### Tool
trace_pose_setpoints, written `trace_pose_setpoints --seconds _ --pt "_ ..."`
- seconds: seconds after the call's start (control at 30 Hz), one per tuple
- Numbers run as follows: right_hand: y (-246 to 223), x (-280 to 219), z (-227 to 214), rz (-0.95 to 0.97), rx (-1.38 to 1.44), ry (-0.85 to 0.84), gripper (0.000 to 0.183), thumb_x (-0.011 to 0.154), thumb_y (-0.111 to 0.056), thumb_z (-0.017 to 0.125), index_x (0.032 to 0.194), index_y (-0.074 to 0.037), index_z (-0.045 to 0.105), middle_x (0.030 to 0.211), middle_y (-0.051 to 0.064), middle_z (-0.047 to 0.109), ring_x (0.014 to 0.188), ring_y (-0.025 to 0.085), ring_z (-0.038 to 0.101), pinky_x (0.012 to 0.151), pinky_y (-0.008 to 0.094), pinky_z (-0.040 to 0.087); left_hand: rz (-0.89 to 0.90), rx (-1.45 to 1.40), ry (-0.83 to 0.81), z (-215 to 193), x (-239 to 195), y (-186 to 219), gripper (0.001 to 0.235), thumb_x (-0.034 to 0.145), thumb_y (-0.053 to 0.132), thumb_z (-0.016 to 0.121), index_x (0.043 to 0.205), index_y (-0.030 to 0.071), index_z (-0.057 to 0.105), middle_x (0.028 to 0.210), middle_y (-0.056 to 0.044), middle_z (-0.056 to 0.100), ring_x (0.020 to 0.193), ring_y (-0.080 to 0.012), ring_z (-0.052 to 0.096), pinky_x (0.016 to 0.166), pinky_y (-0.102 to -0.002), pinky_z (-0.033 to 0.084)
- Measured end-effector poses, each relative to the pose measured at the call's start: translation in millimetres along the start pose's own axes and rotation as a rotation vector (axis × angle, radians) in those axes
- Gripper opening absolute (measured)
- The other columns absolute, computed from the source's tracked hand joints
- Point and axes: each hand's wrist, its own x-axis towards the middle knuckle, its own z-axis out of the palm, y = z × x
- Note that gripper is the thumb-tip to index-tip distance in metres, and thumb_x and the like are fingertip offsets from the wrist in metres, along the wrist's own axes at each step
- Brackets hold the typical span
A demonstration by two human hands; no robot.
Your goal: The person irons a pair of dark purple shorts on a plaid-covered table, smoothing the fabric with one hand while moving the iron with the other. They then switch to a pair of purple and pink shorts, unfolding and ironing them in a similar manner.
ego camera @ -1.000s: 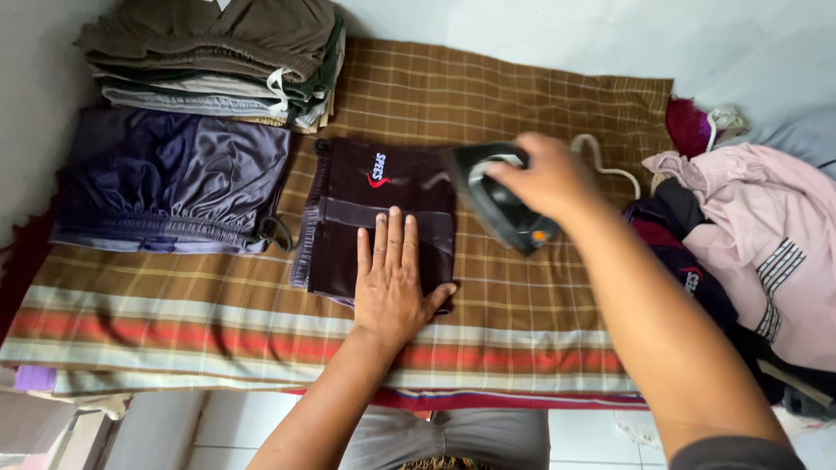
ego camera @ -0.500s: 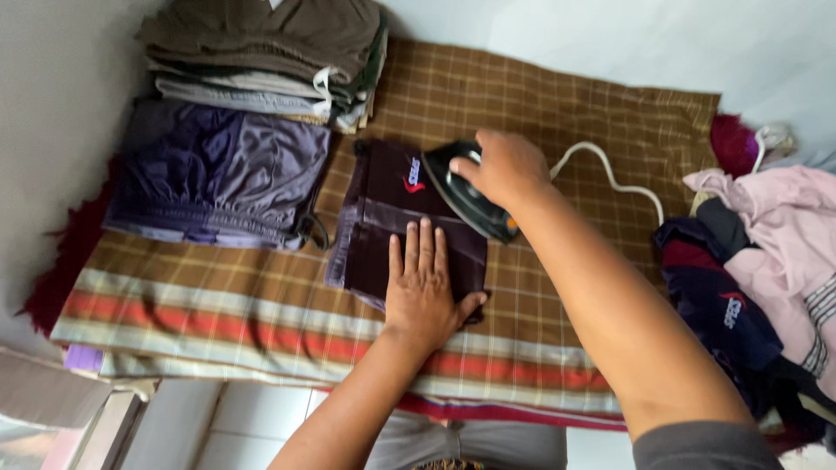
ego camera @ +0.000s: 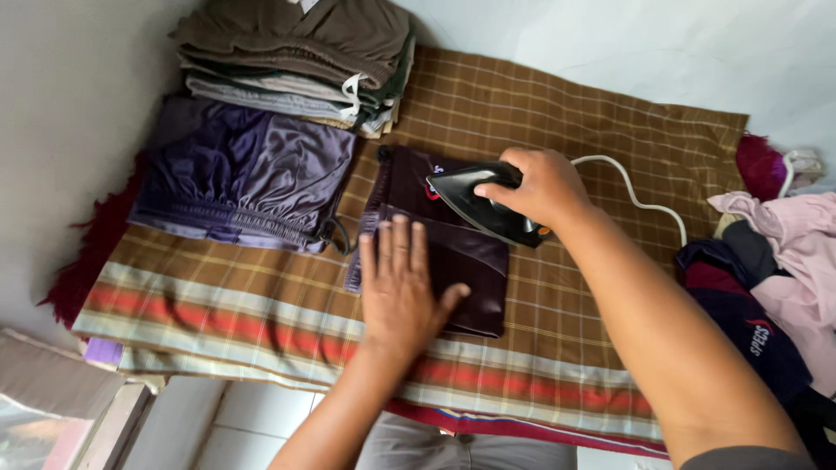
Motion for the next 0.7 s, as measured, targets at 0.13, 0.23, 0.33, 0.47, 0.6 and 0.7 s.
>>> trace_pose_setpoints --seconds 0.13,0.23,0.33,0.47,0.6,0.7 --pt "-14.1 11.0 2.3 -0.097 -0.032 -0.064 0.039 0.078 -0.052 0.08 0.093 -0.017 0.072 0.079 0.008 0.073 0.083 0.033 0.073 0.073 0.042 0.056 -0.048 0.009 -0.005 16.6 2.2 -18.9 0.113 0.086 0.087 0.039 0.163 0.006 0.02 0.17 -0.022 0.018 0.157 -0.0406 0.012 0.124 -0.066 -0.001" --pt "-24.7 25.0 7.7 -0.19 -0.077 -0.072 0.04 0.077 -0.054 0.078 0.093 -0.017 0.071 0.078 0.009 0.073 0.083 0.034 0.073 0.074 0.044 0.056 -0.031 -0.02 -0.008 19.2 3.0 -18.5 0.11 0.087 0.085 0.035 0.164 0.007 0.019 0.171 -0.021 0.013 0.157 -0.0421 0.007 0.122 -0.071 0.0" --pt "-36.8 36.2 14.4 -0.207 -0.128 -0.106 0.039 0.078 -0.058 0.075 0.093 -0.022 0.071 0.078 0.006 0.073 0.084 0.031 0.073 0.074 0.043 0.056 -0.035 -0.042 -0.003 22.7 3.9 -19.0 0.11 0.087 0.085 0.038 0.163 0.007 0.02 0.17 -0.022 0.014 0.157 -0.043 0.009 0.121 -0.073 0.002" --pt "-50.0 48.3 17.5 -0.186 -0.183 -0.107 0.043 0.079 -0.06 0.072 0.096 -0.021 0.07 0.079 0.009 0.073 0.083 0.034 0.073 0.074 0.044 0.056 -0.041 -0.06 -0.014 25.8 6.4 -21.1 0.11 0.088 0.086 0.037 0.163 0.007 0.019 0.17 -0.022 0.012 0.156 -0.043 0.008 0.12 -0.073 0.002" --pt "-59.7 53.5 18.5 -0.145 -0.223 -0.103 0.043 0.084 -0.057 0.071 0.098 -0.016 0.069 0.076 0.012 0.072 0.079 0.035 0.072 0.07 0.044 0.056 -0.033 -0.075 -0.052 25.4 8.8 -22.2 0.109 0.089 0.084 0.037 0.163 0.006 0.016 0.17 -0.023 0.008 0.157 -0.0432 0.004 0.12 -0.073 0.0" --pt "-67.6 60.6 22.6 -0.108 -0.261 -0.098 0.041 0.085 -0.059 0.071 0.096 -0.019 0.07 0.077 0.008 0.073 0.078 0.031 0.073 0.068 0.041 0.056 -0.028 -0.066 -0.061 25.5 8.6 -22.8 0.108 0.091 0.083 0.036 0.163 0.005 0.016 0.17 -0.024 0.008 0.157 -0.0438 0.004 0.12 -0.073 0.001"
